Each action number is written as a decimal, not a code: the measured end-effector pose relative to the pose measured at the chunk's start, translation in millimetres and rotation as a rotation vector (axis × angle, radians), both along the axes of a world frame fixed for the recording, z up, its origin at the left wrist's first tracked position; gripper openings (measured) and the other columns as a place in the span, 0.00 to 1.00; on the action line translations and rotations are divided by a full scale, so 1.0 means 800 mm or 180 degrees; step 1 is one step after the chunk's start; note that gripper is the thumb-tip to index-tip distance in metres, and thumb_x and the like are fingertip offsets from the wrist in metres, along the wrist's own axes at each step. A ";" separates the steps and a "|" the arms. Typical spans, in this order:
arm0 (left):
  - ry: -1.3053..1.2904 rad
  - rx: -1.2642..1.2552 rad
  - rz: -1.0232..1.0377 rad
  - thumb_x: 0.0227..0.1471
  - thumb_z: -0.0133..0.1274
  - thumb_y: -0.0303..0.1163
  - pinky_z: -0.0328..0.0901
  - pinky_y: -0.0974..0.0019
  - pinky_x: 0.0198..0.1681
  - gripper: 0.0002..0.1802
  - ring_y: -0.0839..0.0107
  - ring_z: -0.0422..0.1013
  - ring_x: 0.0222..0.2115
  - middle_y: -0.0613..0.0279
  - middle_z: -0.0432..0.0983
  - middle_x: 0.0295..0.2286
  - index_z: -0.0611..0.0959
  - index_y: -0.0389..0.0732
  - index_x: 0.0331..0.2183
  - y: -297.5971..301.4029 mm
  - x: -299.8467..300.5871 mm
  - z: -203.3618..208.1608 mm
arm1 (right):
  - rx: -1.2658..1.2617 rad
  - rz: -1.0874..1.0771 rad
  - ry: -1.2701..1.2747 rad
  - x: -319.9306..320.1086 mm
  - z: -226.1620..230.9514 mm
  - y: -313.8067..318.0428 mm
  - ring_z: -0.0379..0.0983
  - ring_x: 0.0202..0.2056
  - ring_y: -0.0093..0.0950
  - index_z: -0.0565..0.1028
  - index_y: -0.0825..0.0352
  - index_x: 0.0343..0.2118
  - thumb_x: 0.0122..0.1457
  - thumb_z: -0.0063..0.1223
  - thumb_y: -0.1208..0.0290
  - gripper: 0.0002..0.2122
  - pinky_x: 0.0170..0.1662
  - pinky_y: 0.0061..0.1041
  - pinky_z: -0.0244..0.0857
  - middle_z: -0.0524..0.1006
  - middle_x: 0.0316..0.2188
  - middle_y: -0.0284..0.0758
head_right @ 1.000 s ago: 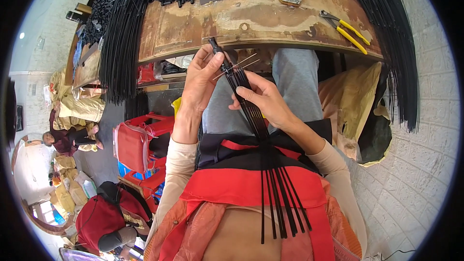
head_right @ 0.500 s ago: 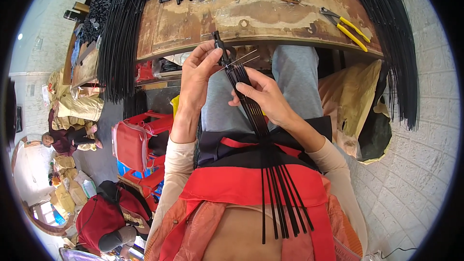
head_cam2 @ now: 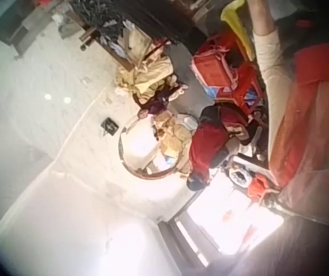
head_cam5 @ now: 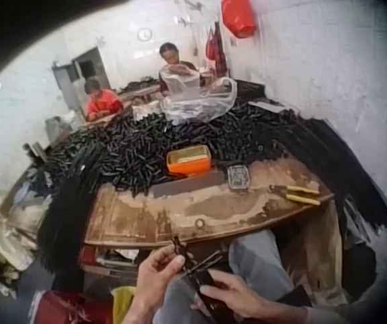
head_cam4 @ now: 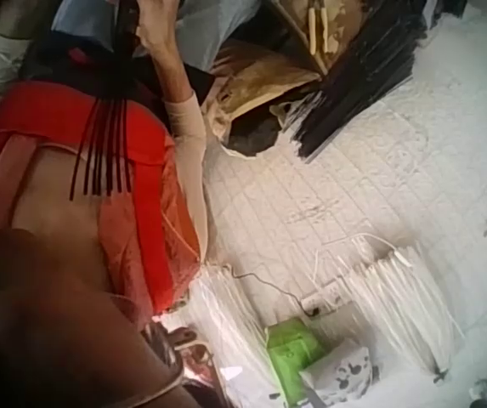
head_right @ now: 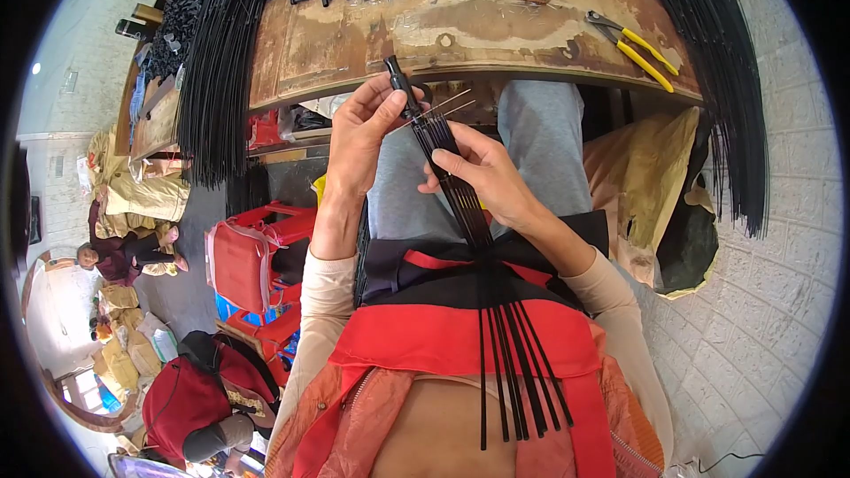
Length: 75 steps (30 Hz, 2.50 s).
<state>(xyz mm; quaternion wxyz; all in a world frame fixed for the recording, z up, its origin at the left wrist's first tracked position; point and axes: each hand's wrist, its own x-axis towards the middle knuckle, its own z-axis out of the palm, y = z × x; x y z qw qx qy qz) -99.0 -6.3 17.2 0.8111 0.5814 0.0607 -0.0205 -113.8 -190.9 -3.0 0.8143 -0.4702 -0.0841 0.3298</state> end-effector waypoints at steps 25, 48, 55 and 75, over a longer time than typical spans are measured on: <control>-0.0165 0.0168 0.0231 0.47 0.58 0.17 0.67 0.65 0.50 0.36 0.66 0.74 0.43 0.50 0.77 0.41 0.63 0.35 0.58 -0.010 -0.037 0.023 | 0.0061 0.0031 -0.0090 0.000 -0.005 0.006 0.72 0.32 0.22 0.67 0.69 0.50 0.64 0.46 0.74 0.13 0.43 0.33 0.73 0.72 0.32 0.33; -0.0061 -0.0862 -0.0448 0.48 0.61 0.23 0.64 0.63 0.53 0.26 0.67 0.71 0.47 0.55 0.76 0.45 0.74 0.36 0.50 0.011 -0.018 -0.014 | 0.0410 0.0214 0.0079 0.011 -0.007 0.005 0.73 0.34 0.25 0.67 0.69 0.50 0.65 0.45 0.70 0.13 0.44 0.37 0.73 0.73 0.33 0.35; -0.0667 0.0279 -0.0038 0.50 0.58 0.20 0.66 0.68 0.49 0.16 0.74 0.72 0.40 0.63 0.77 0.36 0.79 0.35 0.43 0.003 -0.024 0.014 | 0.0546 -0.0097 -0.0547 0.012 0.004 0.018 0.73 0.34 0.23 0.66 0.70 0.51 0.65 0.45 0.71 0.14 0.43 0.32 0.73 0.73 0.34 0.35; -0.0126 -0.0340 -0.0221 0.56 0.51 0.25 0.67 0.68 0.33 0.21 0.73 0.71 0.35 0.63 0.73 0.36 0.70 0.35 0.51 0.010 -0.027 0.026 | 0.0532 -0.0058 -0.0746 0.036 -0.003 0.026 0.71 0.36 0.16 0.68 0.68 0.40 0.63 0.45 0.76 0.05 0.40 0.16 0.64 0.75 0.34 0.32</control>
